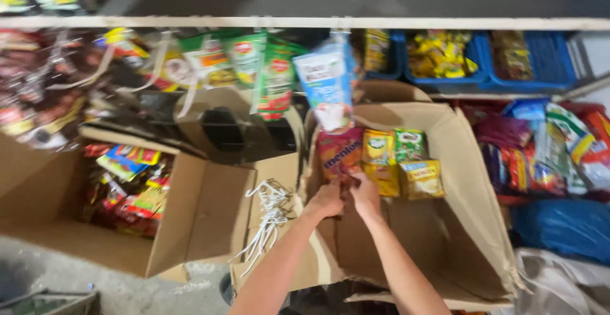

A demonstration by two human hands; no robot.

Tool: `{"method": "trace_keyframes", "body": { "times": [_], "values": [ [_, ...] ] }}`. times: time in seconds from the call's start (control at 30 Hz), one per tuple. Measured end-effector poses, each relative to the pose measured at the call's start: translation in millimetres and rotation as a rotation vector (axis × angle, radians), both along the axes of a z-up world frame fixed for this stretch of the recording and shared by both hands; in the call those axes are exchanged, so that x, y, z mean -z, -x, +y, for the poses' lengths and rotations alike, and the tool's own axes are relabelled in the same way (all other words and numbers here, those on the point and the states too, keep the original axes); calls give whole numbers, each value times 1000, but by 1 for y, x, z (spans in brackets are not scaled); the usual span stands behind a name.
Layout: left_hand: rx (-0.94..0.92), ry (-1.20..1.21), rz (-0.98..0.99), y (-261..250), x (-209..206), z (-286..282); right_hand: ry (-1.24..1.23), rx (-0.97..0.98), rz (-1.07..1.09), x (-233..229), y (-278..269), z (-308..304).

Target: Hang snack packets and coffee sachets onto plastic display clips on a retail shelf.

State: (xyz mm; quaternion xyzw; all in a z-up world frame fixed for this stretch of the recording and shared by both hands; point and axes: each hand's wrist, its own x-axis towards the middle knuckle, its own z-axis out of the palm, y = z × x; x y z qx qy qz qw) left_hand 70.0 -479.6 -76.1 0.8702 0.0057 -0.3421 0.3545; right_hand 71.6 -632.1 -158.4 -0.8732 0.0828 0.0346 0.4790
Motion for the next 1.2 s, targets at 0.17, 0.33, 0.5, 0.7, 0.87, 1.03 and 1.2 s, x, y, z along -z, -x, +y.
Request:
{"method": "trace_keyframes", "body": {
  "times": [0.17, 0.33, 0.5, 0.7, 0.87, 1.03, 1.2],
  "values": [
    [-112, 214, -272, 16, -61, 44, -108, 95, -82, -125, 10, 53],
    [-253, 432, -363, 47, -133, 111, -315, 107, -146, -171, 39, 115],
    [-365, 595, -366, 86, -144, 190, -559, 28, 6, -182, 70, 189],
    [-408, 577, -326, 128, -155, 279, -546, 13, 39, -198, 118, 276],
    [-403, 540, -361, 152, -150, 340, -545, 32, 95, -206, 157, 339],
    [-389, 518, -389, 162, -131, 374, -552, 25, 99, -199, 182, 371],
    [-382, 504, -381, 170, -116, 375, -485, 28, 114, -198, 198, 371]
  ]
}}
